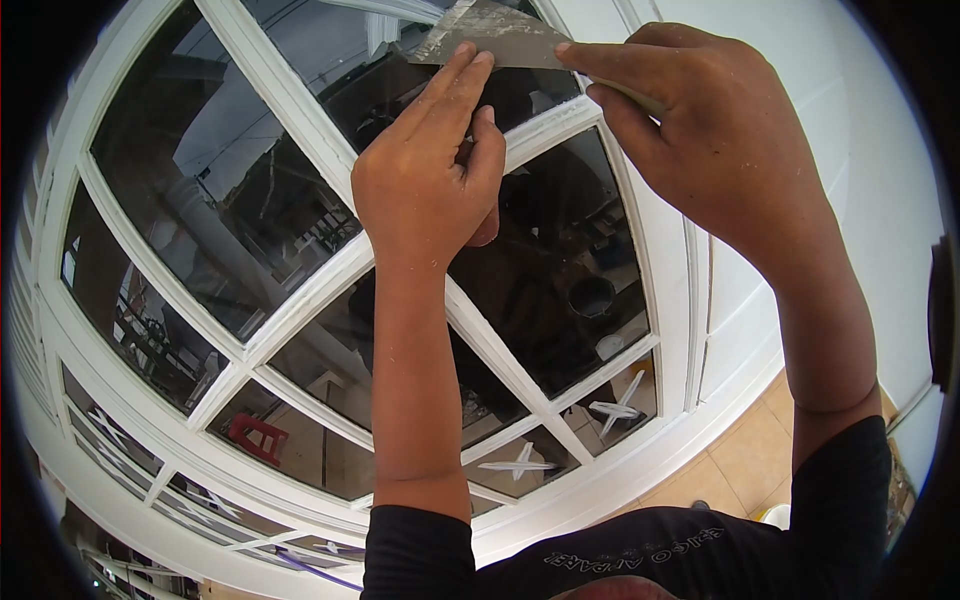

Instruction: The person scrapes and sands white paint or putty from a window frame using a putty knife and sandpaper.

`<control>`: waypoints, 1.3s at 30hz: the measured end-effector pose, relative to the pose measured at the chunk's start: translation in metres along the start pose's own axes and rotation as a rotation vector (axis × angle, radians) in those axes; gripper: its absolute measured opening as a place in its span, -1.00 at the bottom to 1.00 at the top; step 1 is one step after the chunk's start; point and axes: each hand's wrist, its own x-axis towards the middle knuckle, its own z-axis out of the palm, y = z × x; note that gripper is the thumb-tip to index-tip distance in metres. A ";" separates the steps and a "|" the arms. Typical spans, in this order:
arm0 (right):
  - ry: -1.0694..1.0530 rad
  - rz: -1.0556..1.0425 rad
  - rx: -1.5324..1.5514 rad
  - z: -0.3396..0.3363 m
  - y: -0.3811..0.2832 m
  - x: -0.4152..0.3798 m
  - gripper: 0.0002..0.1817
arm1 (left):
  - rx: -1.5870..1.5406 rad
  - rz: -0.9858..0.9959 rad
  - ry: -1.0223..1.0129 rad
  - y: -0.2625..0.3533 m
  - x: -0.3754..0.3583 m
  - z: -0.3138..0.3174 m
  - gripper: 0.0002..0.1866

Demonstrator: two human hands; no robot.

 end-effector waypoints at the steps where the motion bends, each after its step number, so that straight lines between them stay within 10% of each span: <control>1: -0.035 0.025 -0.019 -0.002 -0.002 -0.001 -0.74 | -0.011 0.003 0.004 -0.001 0.000 0.000 -0.61; 36: -0.299 0.128 0.119 -0.026 -0.003 0.024 -0.77 | 0.041 0.022 -0.058 -0.003 -0.001 0.000 -0.40; 39: 0.000 -0.012 -0.052 -0.002 0.003 0.007 -0.77 | 0.030 0.056 0.017 -0.004 0.000 0.002 -0.44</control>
